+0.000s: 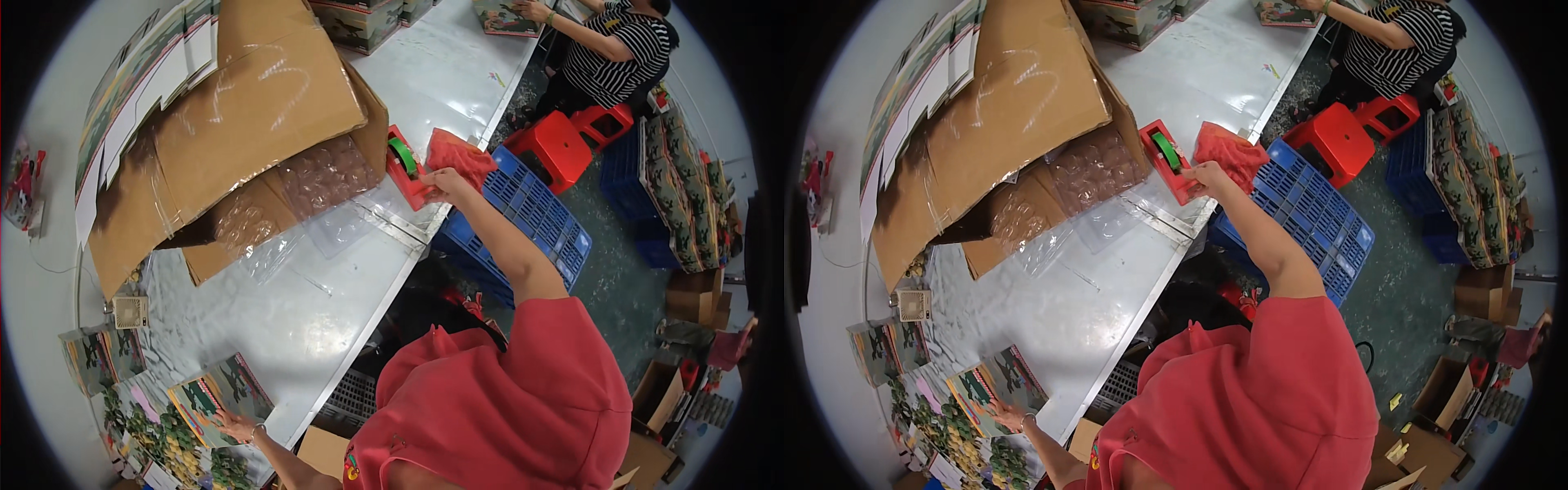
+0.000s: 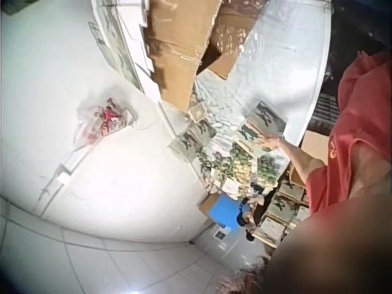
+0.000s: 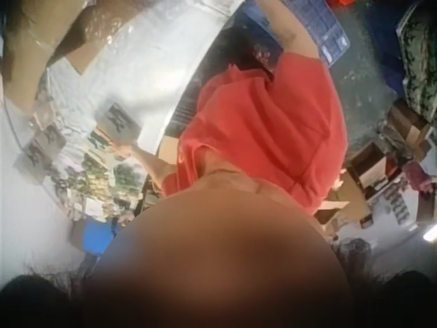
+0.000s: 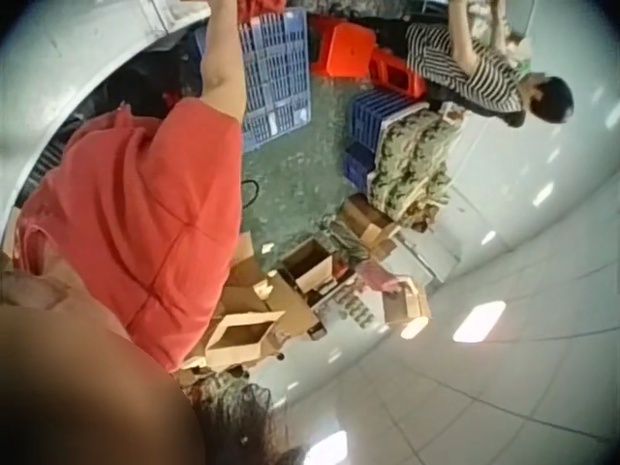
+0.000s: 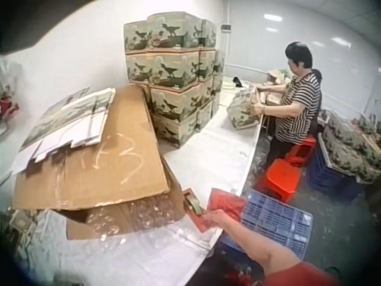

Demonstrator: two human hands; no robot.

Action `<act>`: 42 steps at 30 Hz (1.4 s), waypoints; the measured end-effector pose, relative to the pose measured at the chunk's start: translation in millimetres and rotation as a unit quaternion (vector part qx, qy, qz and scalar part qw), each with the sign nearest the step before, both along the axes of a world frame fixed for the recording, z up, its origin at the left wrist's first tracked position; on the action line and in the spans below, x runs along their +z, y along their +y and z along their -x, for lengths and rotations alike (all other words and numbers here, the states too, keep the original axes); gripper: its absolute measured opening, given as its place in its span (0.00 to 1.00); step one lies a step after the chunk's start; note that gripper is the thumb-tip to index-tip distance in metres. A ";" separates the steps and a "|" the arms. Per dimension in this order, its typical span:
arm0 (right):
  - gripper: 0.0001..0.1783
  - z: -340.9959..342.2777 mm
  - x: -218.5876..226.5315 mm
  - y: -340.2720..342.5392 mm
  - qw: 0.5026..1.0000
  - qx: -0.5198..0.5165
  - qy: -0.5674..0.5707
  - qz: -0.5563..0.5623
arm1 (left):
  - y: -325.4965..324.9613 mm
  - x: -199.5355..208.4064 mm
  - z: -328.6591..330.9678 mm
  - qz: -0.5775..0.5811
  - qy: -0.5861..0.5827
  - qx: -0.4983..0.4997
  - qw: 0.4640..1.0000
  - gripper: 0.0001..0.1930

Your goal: Folding product boxes and packing plastic dinosaur toys into them.

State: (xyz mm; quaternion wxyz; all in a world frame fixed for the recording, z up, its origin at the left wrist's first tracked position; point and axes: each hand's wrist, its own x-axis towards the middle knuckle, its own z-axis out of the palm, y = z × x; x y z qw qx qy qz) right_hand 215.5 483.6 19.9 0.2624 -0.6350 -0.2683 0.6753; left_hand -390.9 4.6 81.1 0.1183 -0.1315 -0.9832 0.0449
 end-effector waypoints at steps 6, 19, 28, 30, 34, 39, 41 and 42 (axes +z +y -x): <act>0.12 -8.6 -18.2 -43.0 0.963 -0.121 0.198 -0.135 | 0.6 -1.1 3.9 -0.086 -0.043 0.054 0.994 0.33; 0.03 -31.5 -87.9 -56.2 0.912 -0.142 -0.155 -0.352 | 29.9 -0.2 -7.7 -0.103 -0.052 0.074 0.991 0.26; 0.12 180.1 18.1 -167.1 0.958 0.248 0.096 -0.106 | -7.2 -13.5 0.0 -0.052 0.177 -0.227 0.956 0.11; 0.30 275.8 74.5 -201.9 0.877 0.440 0.154 -0.112 | -23.3 1.3 -8.6 -0.203 0.064 -0.233 0.949 0.16; 0.53 429.6 134.8 -271.3 0.781 0.551 0.250 -0.154 | -4.5 31.7 -38.5 -0.229 0.077 -0.226 0.944 0.15; 0.53 518.2 130.5 -338.7 0.774 0.563 0.249 -0.150 | -4.1 26.3 -42.3 -0.254 0.115 -0.221 0.935 0.16; 0.53 533.6 120.8 -350.1 0.793 0.557 0.204 -0.140 | -0.6 22.7 -42.5 -0.239 0.117 -0.210 0.941 0.19; 0.53 537.0 117.2 -357.1 0.805 0.549 0.176 -0.137 | 0.9 21.1 -44.7 -0.293 0.066 -0.158 0.940 0.23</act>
